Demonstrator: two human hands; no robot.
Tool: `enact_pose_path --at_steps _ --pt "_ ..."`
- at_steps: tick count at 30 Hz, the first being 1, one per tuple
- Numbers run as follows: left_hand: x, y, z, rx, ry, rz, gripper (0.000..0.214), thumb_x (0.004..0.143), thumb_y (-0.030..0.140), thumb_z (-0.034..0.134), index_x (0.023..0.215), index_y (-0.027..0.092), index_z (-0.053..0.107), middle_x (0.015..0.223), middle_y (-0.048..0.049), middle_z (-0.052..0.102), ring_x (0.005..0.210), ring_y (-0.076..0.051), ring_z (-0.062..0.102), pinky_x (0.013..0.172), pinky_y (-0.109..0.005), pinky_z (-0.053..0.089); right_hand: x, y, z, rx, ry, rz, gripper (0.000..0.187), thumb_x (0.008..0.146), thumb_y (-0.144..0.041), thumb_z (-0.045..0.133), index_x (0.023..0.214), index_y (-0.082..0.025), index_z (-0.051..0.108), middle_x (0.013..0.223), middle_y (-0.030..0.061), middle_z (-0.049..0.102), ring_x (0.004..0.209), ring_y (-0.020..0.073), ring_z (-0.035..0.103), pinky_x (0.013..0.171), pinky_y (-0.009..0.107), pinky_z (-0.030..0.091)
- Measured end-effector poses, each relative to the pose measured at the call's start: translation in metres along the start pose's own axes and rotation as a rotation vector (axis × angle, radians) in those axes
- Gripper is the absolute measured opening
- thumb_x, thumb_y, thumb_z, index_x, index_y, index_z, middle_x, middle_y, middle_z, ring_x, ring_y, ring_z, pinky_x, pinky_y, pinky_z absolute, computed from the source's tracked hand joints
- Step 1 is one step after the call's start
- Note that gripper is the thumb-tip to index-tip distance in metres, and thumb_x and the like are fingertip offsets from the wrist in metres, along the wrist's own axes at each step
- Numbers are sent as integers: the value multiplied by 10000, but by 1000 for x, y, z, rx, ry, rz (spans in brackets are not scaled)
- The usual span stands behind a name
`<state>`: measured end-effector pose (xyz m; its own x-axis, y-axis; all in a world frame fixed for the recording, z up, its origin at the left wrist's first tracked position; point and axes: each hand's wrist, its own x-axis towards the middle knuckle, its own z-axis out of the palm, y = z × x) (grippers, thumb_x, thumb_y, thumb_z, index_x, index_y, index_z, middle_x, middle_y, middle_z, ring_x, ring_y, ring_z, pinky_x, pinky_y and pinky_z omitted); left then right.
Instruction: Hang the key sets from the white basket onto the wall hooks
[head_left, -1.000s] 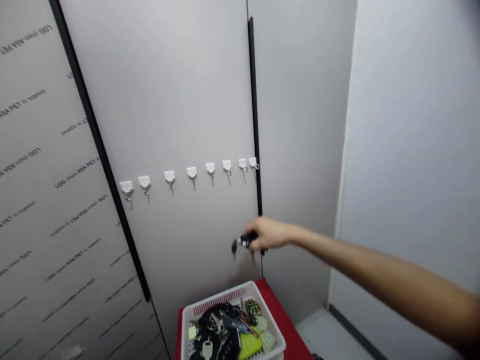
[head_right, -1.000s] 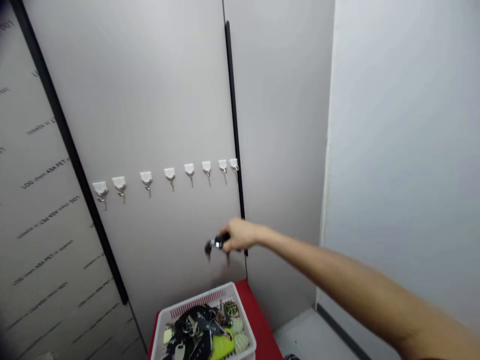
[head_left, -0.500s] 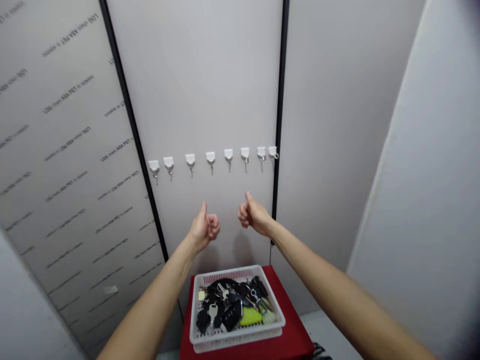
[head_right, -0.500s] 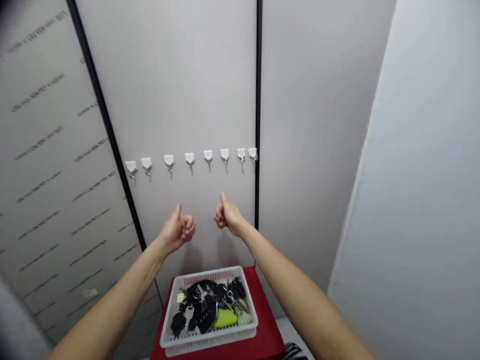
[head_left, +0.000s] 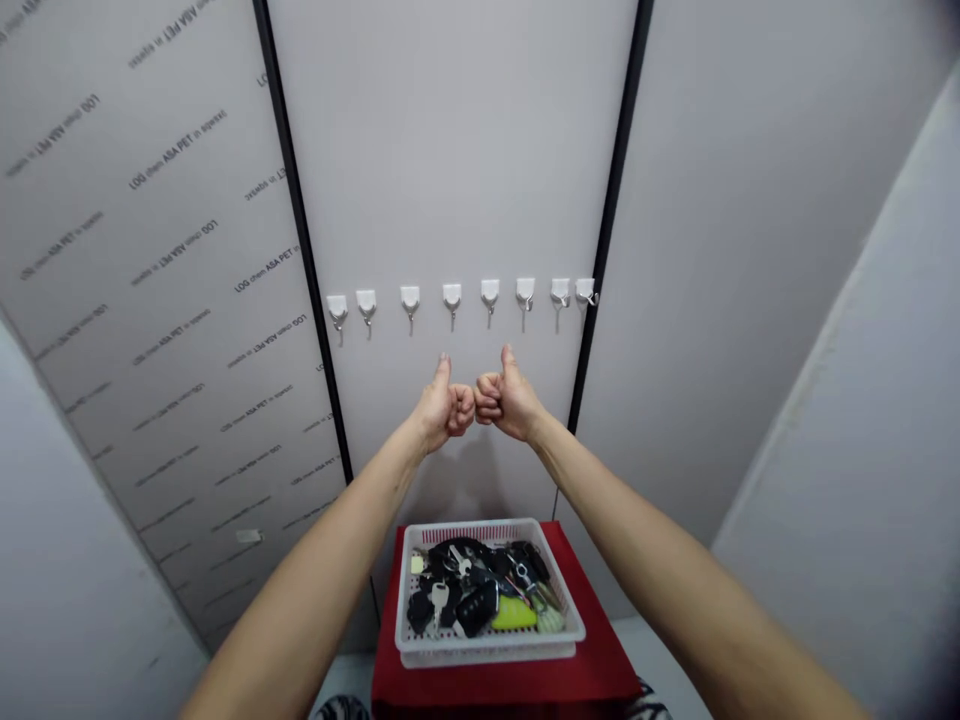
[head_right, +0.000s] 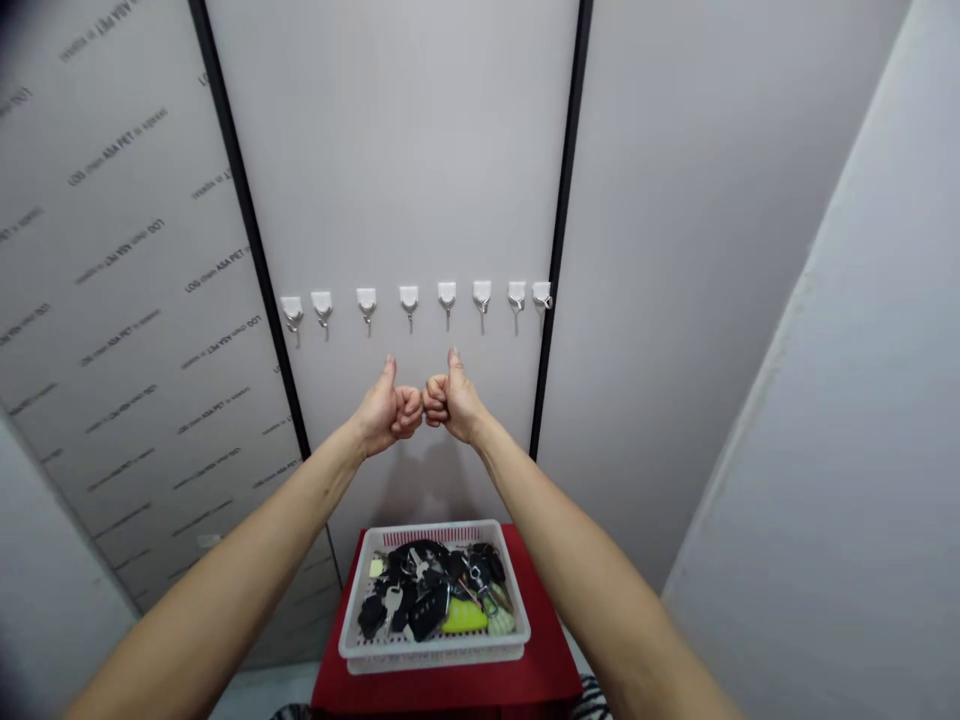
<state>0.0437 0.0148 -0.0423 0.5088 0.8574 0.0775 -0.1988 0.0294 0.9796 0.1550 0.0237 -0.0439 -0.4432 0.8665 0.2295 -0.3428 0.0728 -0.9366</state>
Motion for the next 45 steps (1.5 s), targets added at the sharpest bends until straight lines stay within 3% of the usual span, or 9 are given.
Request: enact_pose_path --at_steps 13,26,29,34,37,40,45 --pt "-10 -24 -20 12 22 -98 591 596 651 66 379 147 287 268 45 229 229 -21 188 300 -141 89 3 33 7 -63 31 98 542 591 -660 42 393 -174 175 282 -72 199 247 22 162 311 173 178" --pt "-14 -35 -22 66 29 -92 580 626 617 53 378 151 293 278 39 258 242 -25 197 307 -158 117 -1 45 4 -120 -12 87 539 624 -631 50 387 -169 195 306 -68 205 260 27 170 322 178 181" --pt "-22 -60 -31 257 119 -93 548 659 569 102 445 143 371 357 22 370 300 -41 309 338 -161 213 -13 72 -2 -303 37 88 528 648 -601 92 393 -167 250 328 -56 254 291 39 243 357 189 232" --pt "-54 -132 -58 708 283 -162 226 598 350 453 543 132 472 484 5 479 476 -94 433 480 -203 313 -52 141 -22 -1065 53 152 359 637 -457 379 504 -139 479 460 -4 462 445 79 396 462 205 287" --pt "-74 -168 -66 1147 254 -105 140 552 252 513 649 153 533 666 -33 550 691 -167 470 613 -263 324 -71 168 -30 -1379 -17 148 220 618 -340 453 666 -155 561 653 42 563 636 137 466 585 232 317" --pt "-83 -185 -62 1405 157 -54 228 566 234 509 788 194 534 846 -48 542 842 -200 435 697 -301 300 -79 178 -33 -1523 -48 117 217 610 -254 463 783 -174 567 787 64 572 783 171 456 688 250 306" --pt "-84 -188 -56 1484 127 -96 231 618 222 456 841 204 512 854 -46 541 830 -179 446 704 -295 304 -81 172 -41 -1529 32 212 282 601 -212 434 857 -178 548 835 66 562 766 162 483 662 234 324"
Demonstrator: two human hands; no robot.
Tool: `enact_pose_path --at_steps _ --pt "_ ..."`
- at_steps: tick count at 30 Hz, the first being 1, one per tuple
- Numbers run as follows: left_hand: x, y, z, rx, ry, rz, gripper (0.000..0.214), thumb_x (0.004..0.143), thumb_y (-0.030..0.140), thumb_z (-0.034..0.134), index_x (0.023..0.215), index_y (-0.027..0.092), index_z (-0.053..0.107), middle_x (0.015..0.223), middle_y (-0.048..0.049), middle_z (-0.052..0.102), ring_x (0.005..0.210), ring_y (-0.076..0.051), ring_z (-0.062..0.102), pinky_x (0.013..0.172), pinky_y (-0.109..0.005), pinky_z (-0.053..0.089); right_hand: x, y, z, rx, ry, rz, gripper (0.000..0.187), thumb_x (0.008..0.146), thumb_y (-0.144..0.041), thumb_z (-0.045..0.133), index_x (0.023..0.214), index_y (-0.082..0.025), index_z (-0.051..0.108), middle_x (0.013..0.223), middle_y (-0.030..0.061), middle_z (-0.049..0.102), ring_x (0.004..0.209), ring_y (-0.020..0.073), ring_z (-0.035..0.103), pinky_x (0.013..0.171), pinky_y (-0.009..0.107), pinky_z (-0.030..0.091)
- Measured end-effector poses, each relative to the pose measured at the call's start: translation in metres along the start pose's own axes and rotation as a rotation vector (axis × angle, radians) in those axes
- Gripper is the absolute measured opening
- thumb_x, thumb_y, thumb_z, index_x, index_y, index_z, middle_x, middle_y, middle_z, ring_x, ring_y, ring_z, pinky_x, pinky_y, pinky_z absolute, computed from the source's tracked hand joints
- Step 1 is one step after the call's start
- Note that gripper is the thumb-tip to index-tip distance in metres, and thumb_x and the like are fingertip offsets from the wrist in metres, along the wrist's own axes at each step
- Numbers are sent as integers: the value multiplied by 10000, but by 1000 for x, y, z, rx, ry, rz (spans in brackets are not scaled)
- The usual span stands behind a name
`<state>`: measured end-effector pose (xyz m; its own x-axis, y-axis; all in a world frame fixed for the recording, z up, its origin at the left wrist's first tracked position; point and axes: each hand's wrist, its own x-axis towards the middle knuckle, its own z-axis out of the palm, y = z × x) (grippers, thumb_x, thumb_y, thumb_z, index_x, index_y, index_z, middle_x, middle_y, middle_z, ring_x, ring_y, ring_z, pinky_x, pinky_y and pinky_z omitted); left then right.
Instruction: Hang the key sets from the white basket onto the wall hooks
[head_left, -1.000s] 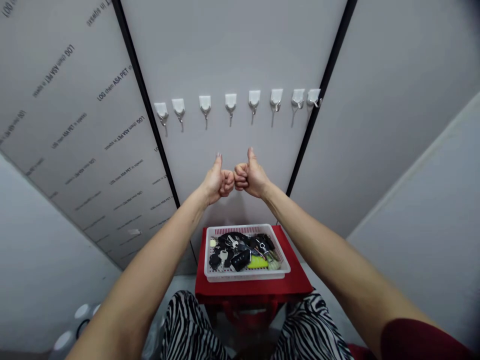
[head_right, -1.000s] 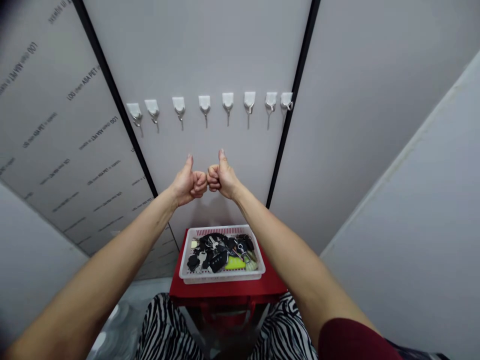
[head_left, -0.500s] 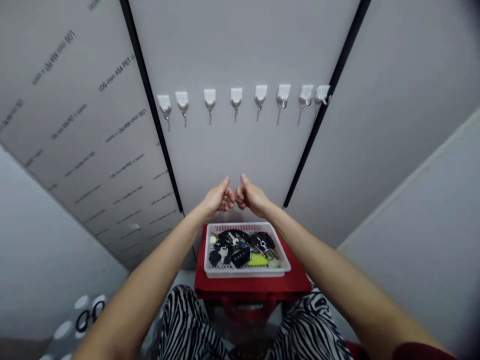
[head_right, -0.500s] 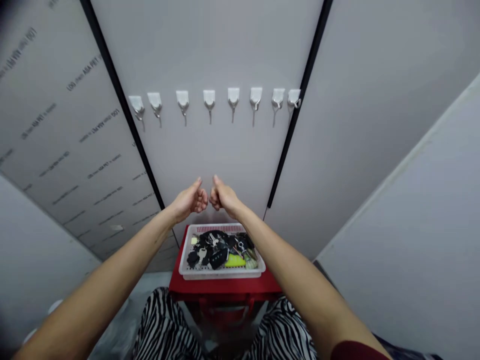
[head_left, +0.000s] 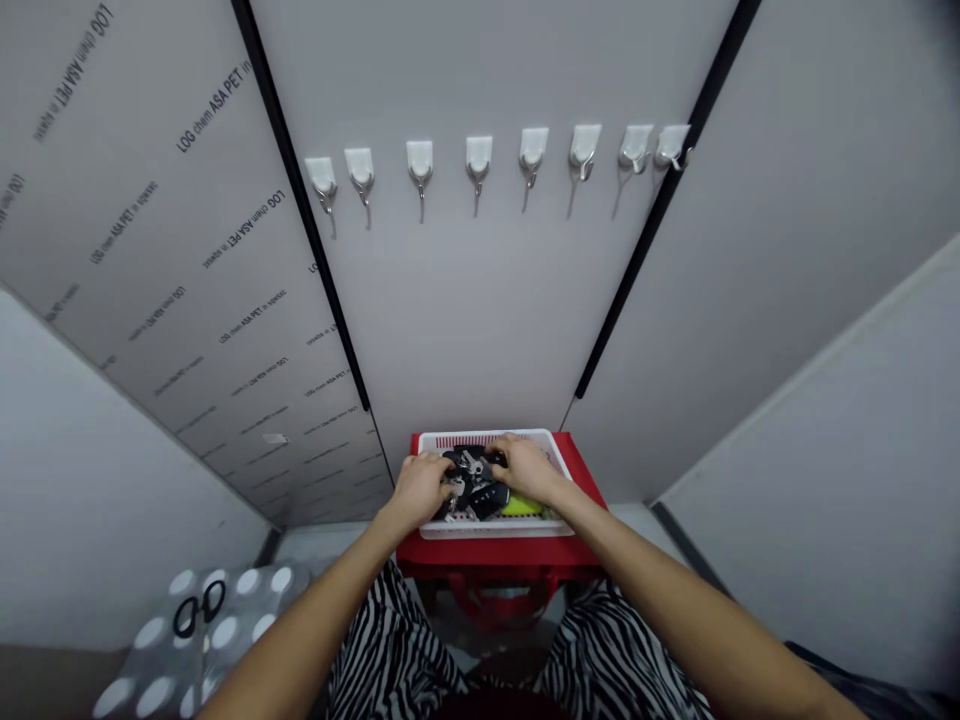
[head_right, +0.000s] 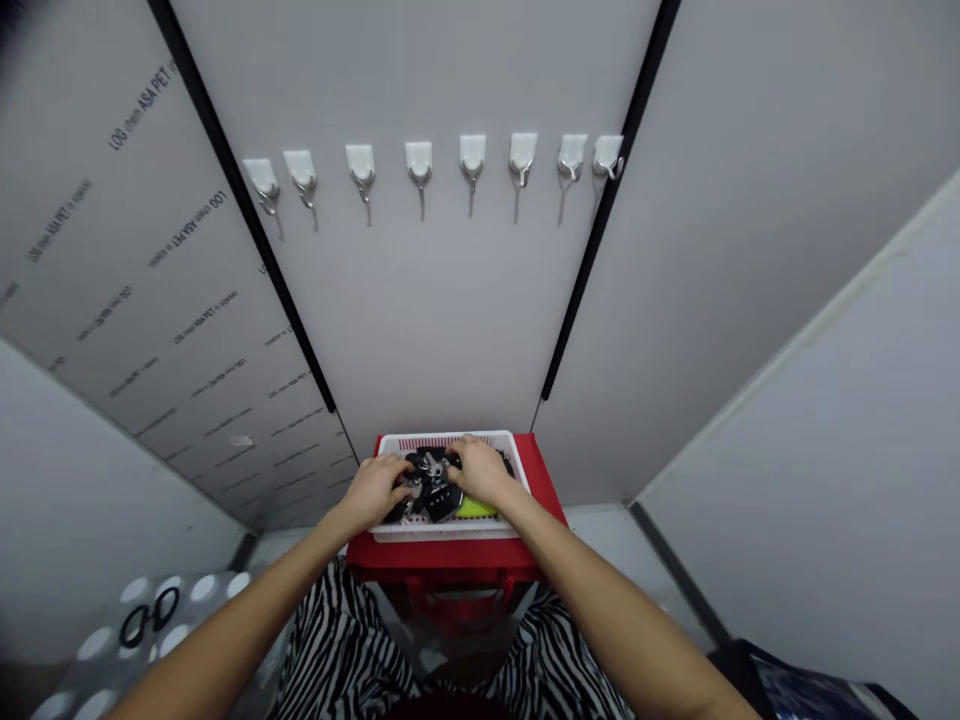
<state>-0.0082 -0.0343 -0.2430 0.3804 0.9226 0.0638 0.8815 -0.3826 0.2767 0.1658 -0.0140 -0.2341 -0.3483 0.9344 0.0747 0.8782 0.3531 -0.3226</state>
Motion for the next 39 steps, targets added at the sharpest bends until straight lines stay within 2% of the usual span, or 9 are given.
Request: enact_pose_path --at_steps 7,10,15,21,26,29,32,35,39 --pt "-4 2 -2 -4 72 8 144 649 186 406 744 190 515 796 -28 553 811 -162 452 790 -342 242 -3 17 0 172 -23 120 280 562 -206 456 819 -179 563 711 31 584 644 145 505 564 222 339" --pt "-8 16 -1 -79 136 58 178 679 241 388 819 204 493 862 -21 537 860 -153 433 844 -344 189 -4 19 6 367 72 148 280 570 -228 463 828 -161 553 694 24 577 588 120 494 552 220 350" --pt "-2 46 12 -172 55 139 323 630 335 452 920 195 454 922 -51 499 866 -178 429 751 -299 291 -7 21 7 861 216 223 273 619 -326 426 778 -133 535 657 28 564 570 109 490 543 228 376" --pt "3 48 25 -436 98 30 146 592 234 466 728 181 466 696 -3 494 659 -131 448 614 -243 324 -19 24 5 1148 422 322 203 584 -284 473 729 -148 515 691 27 558 646 113 504 628 237 385" --pt "5 38 21 -1010 170 -220 35 580 145 407 581 166 379 521 47 400 516 -76 396 517 -185 308 -25 25 8 1057 497 264 161 606 -246 444 721 -151 506 738 36 545 692 125 499 672 258 378" --pt "7 36 19 -1258 158 -246 19 572 144 410 573 157 397 535 43 444 530 -72 421 544 -184 322 -26 22 6 926 414 223 175 624 -234 414 737 -144 513 747 45 550 696 133 497 666 266 380" --pt "8 36 19 -1444 151 -266 30 572 170 430 595 156 417 530 42 485 525 -73 448 557 -190 338 -29 17 2 694 353 142 191 632 -205 403 758 -140 531 771 55 549 720 139 486 678 273 373" --pt "8 34 20 -1588 144 -286 96 576 205 456 654 158 424 516 42 512 506 -73 466 543 -190 349 -32 13 2 429 420 -7 203 628 -191 422 790 -154 540 838 58 531 818 149 445 747 288 336" --pt "7 34 19 -1641 193 -277 149 565 220 492 684 150 438 529 37 533 508 -65 477 535 -173 348 -32 11 8 207 348 -153 221 599 -210 485 808 -184 553 880 45 522 853 165 417 762 323 312"
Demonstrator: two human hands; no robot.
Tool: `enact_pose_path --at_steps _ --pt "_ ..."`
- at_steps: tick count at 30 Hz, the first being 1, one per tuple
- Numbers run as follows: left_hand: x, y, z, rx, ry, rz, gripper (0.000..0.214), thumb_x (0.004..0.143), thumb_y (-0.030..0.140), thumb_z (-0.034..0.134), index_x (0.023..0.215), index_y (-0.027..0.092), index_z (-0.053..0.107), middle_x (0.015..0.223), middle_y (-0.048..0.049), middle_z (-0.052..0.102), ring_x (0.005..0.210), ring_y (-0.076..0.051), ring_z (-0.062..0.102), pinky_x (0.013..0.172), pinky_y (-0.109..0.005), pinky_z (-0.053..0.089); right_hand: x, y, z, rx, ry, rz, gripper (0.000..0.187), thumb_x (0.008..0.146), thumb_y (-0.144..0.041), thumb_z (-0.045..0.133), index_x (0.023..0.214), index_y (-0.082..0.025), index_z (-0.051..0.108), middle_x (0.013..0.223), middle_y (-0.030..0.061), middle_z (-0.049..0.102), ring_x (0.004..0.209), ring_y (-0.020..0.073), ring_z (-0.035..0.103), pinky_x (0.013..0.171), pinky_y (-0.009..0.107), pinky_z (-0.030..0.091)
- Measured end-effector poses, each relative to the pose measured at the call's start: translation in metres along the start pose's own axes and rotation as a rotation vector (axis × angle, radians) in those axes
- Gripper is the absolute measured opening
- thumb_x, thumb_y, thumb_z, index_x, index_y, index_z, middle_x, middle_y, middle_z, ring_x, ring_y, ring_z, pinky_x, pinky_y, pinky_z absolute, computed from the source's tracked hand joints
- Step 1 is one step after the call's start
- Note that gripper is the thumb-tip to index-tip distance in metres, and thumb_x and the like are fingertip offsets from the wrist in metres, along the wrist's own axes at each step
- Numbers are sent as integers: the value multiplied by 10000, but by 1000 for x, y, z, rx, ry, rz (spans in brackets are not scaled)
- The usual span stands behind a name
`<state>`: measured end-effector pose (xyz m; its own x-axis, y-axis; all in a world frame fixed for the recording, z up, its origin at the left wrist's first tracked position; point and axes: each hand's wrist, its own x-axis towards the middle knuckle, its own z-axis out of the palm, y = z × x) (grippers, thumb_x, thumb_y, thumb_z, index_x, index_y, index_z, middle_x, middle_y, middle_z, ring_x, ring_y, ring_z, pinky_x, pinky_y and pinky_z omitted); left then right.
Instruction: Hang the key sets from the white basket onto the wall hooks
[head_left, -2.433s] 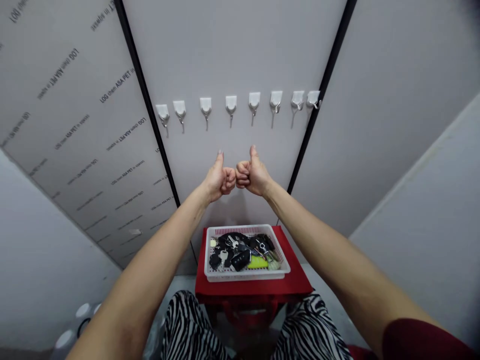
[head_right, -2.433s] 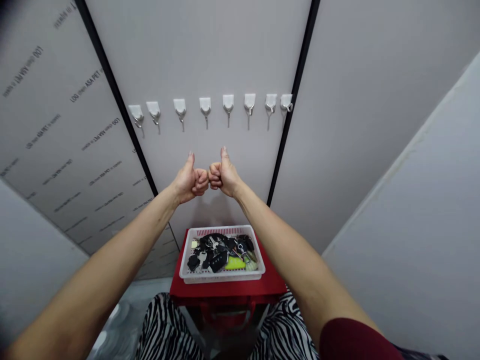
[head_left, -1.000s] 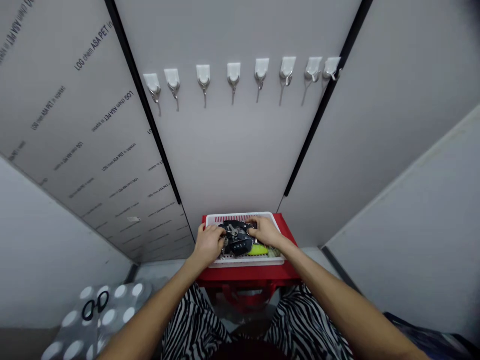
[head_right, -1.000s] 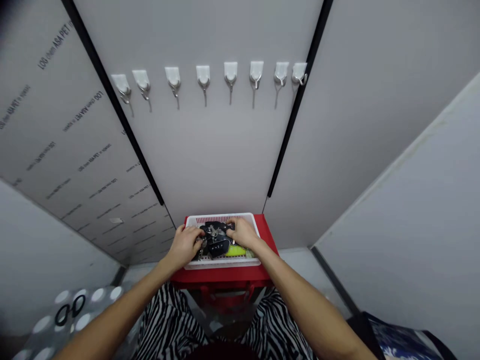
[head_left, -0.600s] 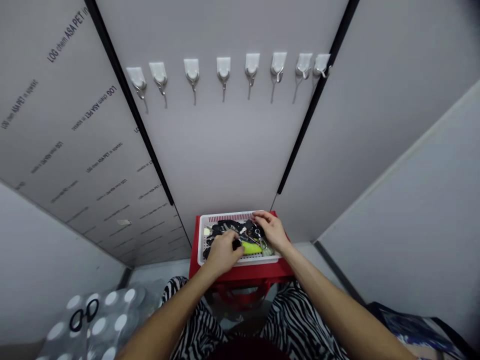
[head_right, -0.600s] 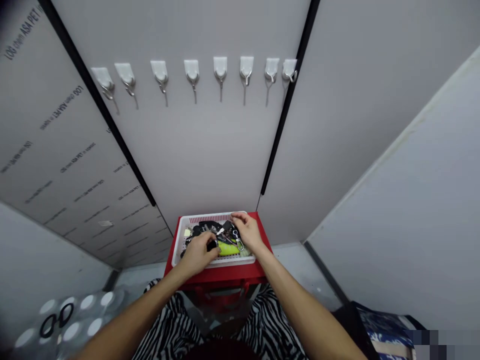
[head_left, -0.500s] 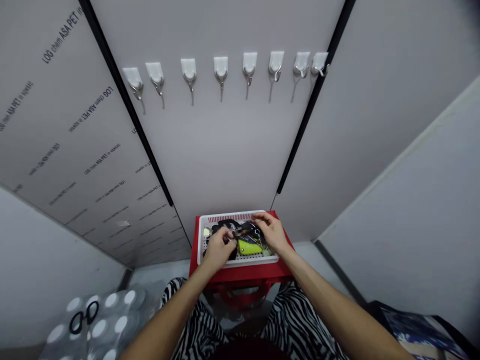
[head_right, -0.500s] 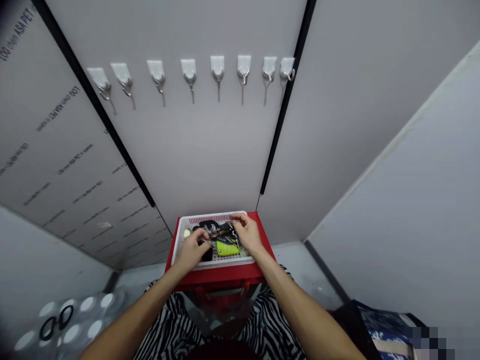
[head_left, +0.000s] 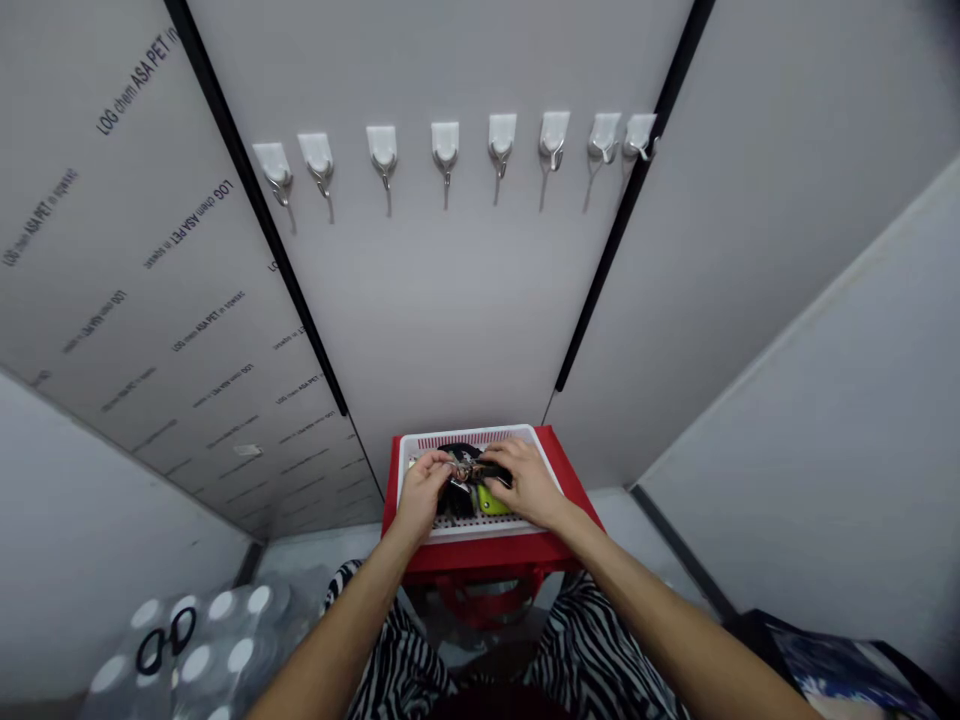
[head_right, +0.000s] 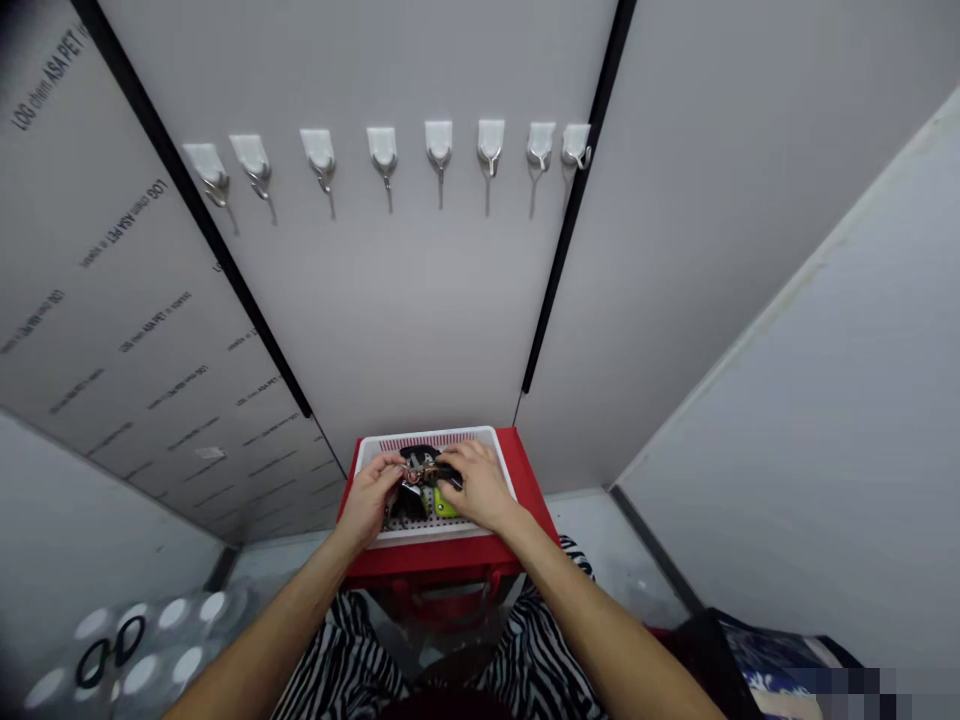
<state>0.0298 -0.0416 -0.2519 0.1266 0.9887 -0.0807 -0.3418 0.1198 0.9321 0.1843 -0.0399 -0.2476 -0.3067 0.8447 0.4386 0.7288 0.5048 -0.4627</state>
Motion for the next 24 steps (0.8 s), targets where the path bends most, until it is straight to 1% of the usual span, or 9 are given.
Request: enact_pose_path --at_steps 3,6,9,12,15,18,19,21,24 --pt "-1 1 0 8 83 55 150 558 221 503 677 147 451 544 38 534 506 -51 472 535 -161 346 0 4 3 -26 -37 -12 162 607 -221 495 745 -191 573 873 41 524 842 166 423 742 329 319" --pt "-1 0 -1 23 138 83 159 554 236 509 674 148 454 554 39 532 509 -51 471 534 -163 350 -1 5 2 34 53 -8 156 637 -241 480 753 -187 568 859 42 533 838 157 428 735 313 326" --pt "0 -3 0 96 112 96 149 569 244 489 681 151 455 566 33 530 537 -67 482 561 -186 365 2 0 -3 91 108 10 163 650 -260 474 751 -176 570 769 42 561 757 140 458 689 283 345" --pt "-1 -2 3 310 42 183 222 566 191 479 785 155 470 740 -7 556 692 -106 501 669 -237 372 9 -10 -12 103 35 19 170 640 -276 486 743 -181 584 670 26 577 659 125 475 633 258 348" --pt "-3 5 6 661 13 386 351 567 157 488 916 172 460 937 -36 511 874 -141 442 790 -286 314 19 -21 -22 161 -114 41 191 638 -288 478 755 -186 590 683 16 589 635 116 488 609 237 347" --pt "-6 17 5 890 -71 519 231 633 206 448 854 181 508 885 -36 528 863 -147 435 794 -303 304 26 -27 -29 268 -272 95 197 615 -298 488 729 -175 592 651 3 587 586 104 491 555 210 349" --pt "-7 20 4 916 -106 528 198 651 223 431 821 178 522 853 -36 536 840 -146 444 779 -301 315 27 -29 -31 298 -278 123 189 602 -292 497 712 -169 590 626 -3 580 566 100 485 536 203 347" --pt "-8 26 4 900 -118 516 192 660 239 423 805 172 529 826 -38 542 806 -142 457 747 -288 338 32 -35 -33 356 -220 190 162 575 -265 515 681 -159 577 589 -14 561 539 90 470 508 192 343" --pt "-8 34 7 747 -41 451 208 638 231 451 818 157 525 810 -36 552 765 -134 476 711 -262 361 45 -48 -36 467 -114 272 136 543 -228 532 649 -144 535 554 -26 523 508 76 444 472 179 337"
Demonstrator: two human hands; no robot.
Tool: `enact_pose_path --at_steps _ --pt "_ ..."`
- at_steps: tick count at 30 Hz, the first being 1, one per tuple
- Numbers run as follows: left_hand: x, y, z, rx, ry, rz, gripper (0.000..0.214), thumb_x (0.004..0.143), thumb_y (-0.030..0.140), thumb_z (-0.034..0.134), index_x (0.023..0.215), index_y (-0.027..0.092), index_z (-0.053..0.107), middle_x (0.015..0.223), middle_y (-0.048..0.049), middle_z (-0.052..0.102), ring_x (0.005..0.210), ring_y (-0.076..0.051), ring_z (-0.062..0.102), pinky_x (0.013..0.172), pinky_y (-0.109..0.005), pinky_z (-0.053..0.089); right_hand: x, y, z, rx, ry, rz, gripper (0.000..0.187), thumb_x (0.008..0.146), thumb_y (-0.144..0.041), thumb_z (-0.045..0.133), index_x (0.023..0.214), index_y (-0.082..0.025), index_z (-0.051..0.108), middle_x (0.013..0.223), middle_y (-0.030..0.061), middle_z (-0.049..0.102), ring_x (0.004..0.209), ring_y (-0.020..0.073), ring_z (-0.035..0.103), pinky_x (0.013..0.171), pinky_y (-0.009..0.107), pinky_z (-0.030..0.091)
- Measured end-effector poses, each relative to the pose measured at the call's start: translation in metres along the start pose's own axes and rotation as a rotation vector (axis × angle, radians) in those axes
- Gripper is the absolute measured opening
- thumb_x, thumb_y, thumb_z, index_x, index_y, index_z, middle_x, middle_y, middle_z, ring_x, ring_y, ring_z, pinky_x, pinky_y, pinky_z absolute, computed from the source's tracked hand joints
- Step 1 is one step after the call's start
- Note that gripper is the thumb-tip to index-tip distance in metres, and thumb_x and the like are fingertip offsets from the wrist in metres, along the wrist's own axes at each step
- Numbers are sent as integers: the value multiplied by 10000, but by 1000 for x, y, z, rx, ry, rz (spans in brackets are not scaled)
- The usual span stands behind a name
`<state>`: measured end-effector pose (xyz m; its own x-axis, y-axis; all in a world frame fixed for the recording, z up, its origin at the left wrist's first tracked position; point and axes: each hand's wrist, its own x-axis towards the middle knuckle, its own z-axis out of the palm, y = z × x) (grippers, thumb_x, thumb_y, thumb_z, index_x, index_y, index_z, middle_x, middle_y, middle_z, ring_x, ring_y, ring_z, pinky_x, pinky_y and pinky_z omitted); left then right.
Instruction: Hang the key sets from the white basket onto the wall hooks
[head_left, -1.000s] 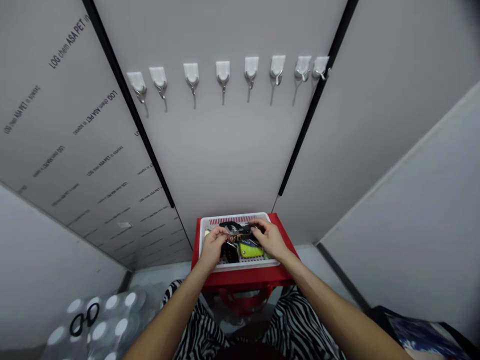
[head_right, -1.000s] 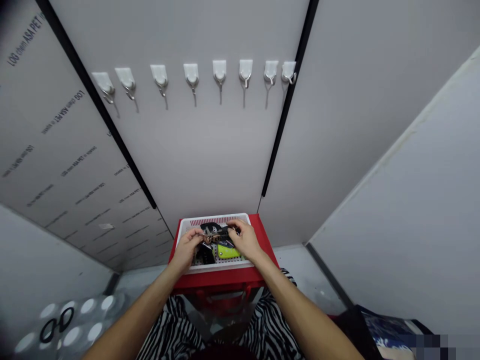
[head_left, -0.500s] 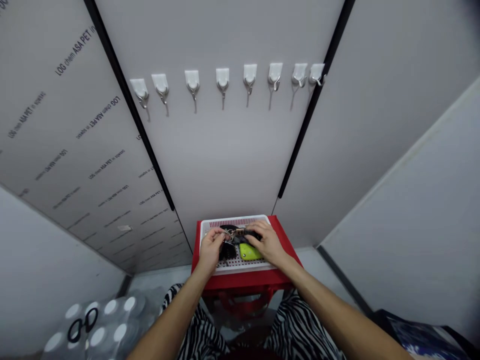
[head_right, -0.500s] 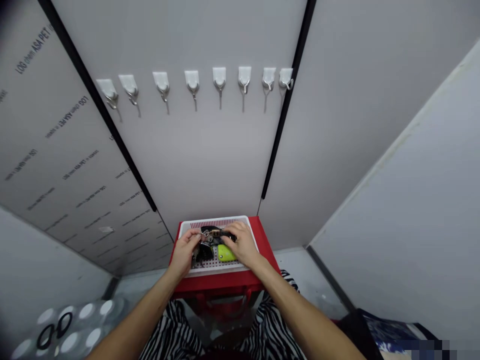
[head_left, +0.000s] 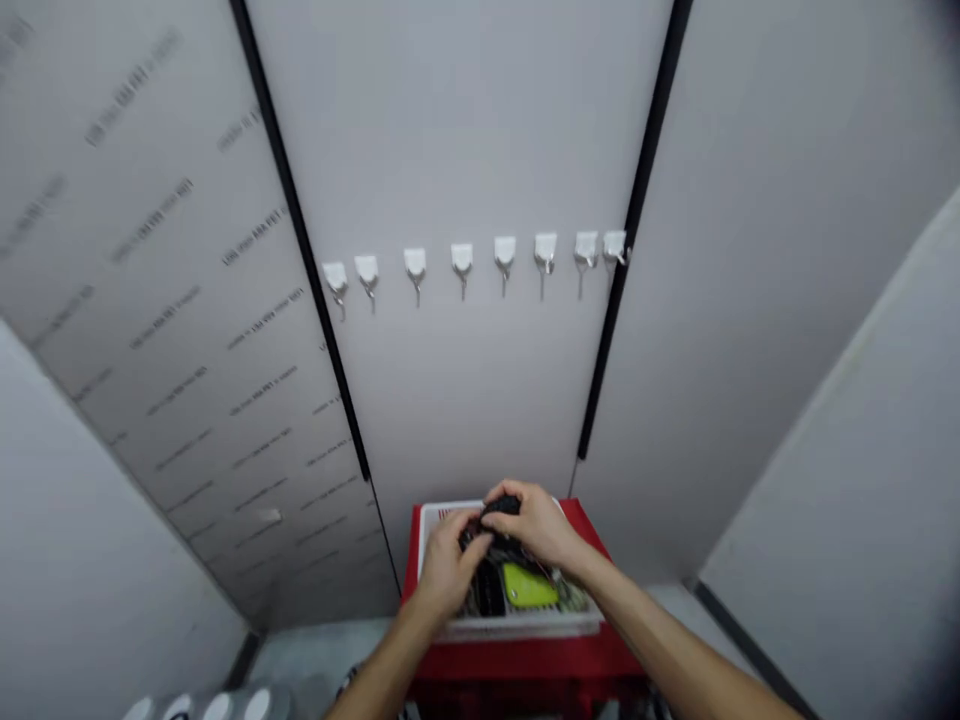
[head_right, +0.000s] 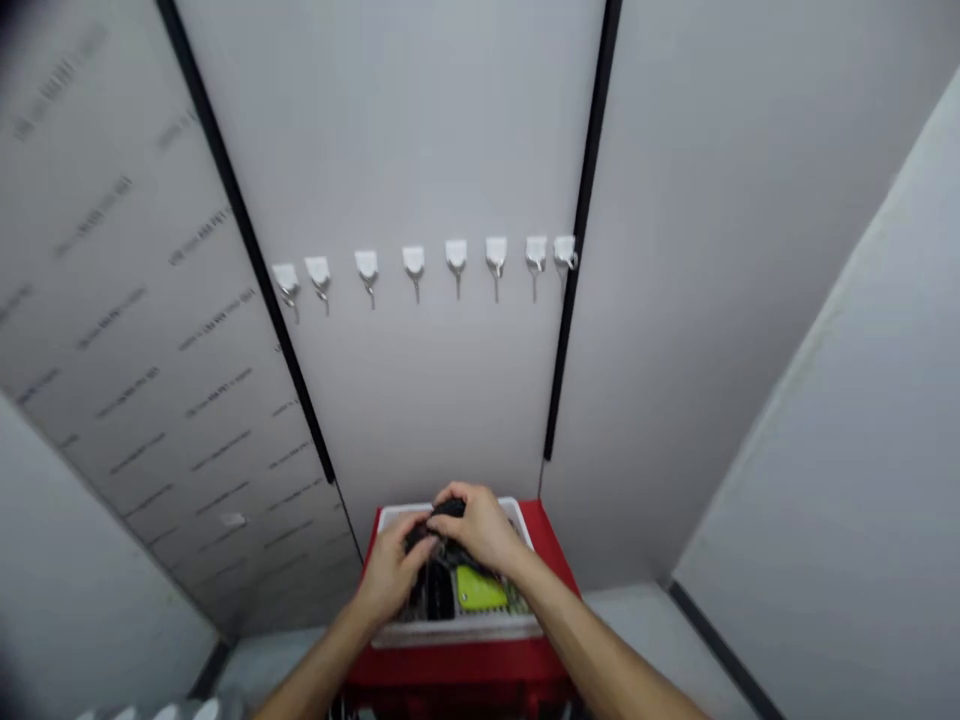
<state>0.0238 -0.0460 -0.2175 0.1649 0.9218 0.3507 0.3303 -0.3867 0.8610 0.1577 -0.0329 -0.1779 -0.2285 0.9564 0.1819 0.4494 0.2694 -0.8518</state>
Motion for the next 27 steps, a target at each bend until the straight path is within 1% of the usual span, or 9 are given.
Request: enact_pose_path --at_steps 2,5,8,10,14,17,19,23,27 --pt "8 7 -3 -149 53 -65 201 645 242 442 796 142 530 770 -36 564 720 -126 489 676 -247 375 10 -14 2 99 33 -4 143 535 -219 536 646 -137 498 522 -36 485 485 66 423 453 175 332" --pt "25 23 -17 -383 127 -100 207 642 272 444 752 122 536 694 -29 567 642 -109 491 603 -221 385 32 -40 7 280 60 -86 197 535 -193 530 709 -141 454 500 -57 434 469 54 403 449 172 334" --pt "43 45 -42 -551 218 -102 196 582 266 507 697 111 539 604 -4 542 544 -76 462 524 -191 369 56 -69 14 442 96 -207 290 535 -172 524 799 -158 403 502 -73 422 457 50 403 448 174 338" --pt "55 59 -62 -608 279 -97 197 554 267 530 673 110 537 557 12 518 488 -56 431 476 -177 348 73 -92 19 479 123 -274 264 530 -178 531 760 -158 402 501 -71 428 448 47 404 444 175 338" --pt "76 78 -105 -640 374 -47 229 521 289 553 667 114 534 556 11 510 468 -47 425 431 -165 317 107 -138 30 451 150 -373 182 506 -212 554 635 -137 451 515 -40 467 465 52 422 458 183 355" --pt "92 87 -132 -662 438 -5 235 499 297 564 640 114 517 557 10 507 457 -42 425 412 -158 299 133 -168 39 436 168 -393 214 502 -253 555 663 -130 483 513 -32 489 446 58 429 447 192 367" --pt "102 92 -146 -675 481 15 226 494 296 564 616 118 498 519 26 483 431 -34 412 399 -153 285 148 -183 45 415 193 -391 244 503 -281 554 684 -128 496 521 -25 503 443 62 439 447 196 376" --pt "118 97 -163 -662 528 20 209 505 294 546 593 118 474 465 48 443 397 -25 390 392 -150 278 171 -199 52 308 268 -372 283 518 -324 541 717 -124 520 598 10 550 515 83 491 506 205 402" --pt "129 95 -169 -625 534 -9 203 517 297 534 572 118 459 431 59 415 369 -18 367 385 -151 272 183 -201 53 149 358 -319 296 538 -354 522 728 -127 541 665 32 579 609 110 522 582 221 403"
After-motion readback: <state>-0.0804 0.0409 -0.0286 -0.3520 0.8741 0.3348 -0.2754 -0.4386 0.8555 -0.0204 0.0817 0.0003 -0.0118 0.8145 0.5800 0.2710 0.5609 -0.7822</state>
